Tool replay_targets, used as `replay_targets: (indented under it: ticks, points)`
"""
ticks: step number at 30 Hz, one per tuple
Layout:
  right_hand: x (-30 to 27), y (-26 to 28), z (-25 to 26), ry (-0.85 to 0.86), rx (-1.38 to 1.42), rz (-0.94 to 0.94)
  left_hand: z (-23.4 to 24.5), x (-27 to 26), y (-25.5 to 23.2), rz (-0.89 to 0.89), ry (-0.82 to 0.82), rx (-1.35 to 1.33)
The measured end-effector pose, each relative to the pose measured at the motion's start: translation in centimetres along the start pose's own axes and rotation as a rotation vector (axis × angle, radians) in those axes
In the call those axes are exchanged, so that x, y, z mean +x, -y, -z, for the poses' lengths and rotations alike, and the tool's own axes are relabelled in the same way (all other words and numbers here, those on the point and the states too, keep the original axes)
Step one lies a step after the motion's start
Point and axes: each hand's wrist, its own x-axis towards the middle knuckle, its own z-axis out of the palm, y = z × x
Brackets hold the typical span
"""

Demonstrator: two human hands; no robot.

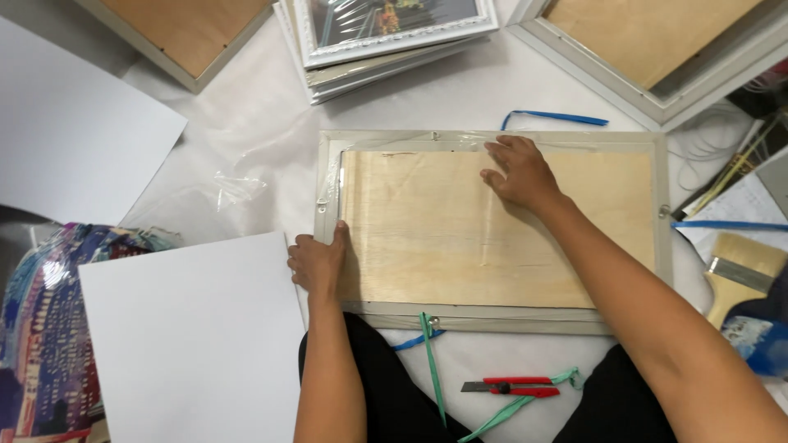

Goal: Disassembling a picture frame, cleaning the glass, and reassembling it with a white backing.

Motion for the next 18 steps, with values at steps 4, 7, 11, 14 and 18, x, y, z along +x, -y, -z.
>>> replay_targets:
  ticks: [4,7,11,14,18]
  points:
    - [-6.4,-3.3,1.6,-0.241,-0.192,-0.213,-0.7,0.2,0.4,-0.041,0.017,0.037]
    - [-11.9,-7.1,3.8,-0.229,-0.126,-0.817,-1.2,0.6,0.5,-0.032,-0.037,0.028]
    - [-17.4,-11.5,3.9,-0.175,-0.092,-1.04,-1.8,1.1,1.2,-0.065,-0.039,0.022]
    - [-18.5,-12.0,4.0,-0.146,-0.011,-1.035,-2.2,1.7,1.8,-0.086,-0.024,0.047]
    - [-17.9,-10.2,5.2,-0.116,-0.001,-1.071,-1.4,0.8,1.1,-0.091,0.003,0.041]
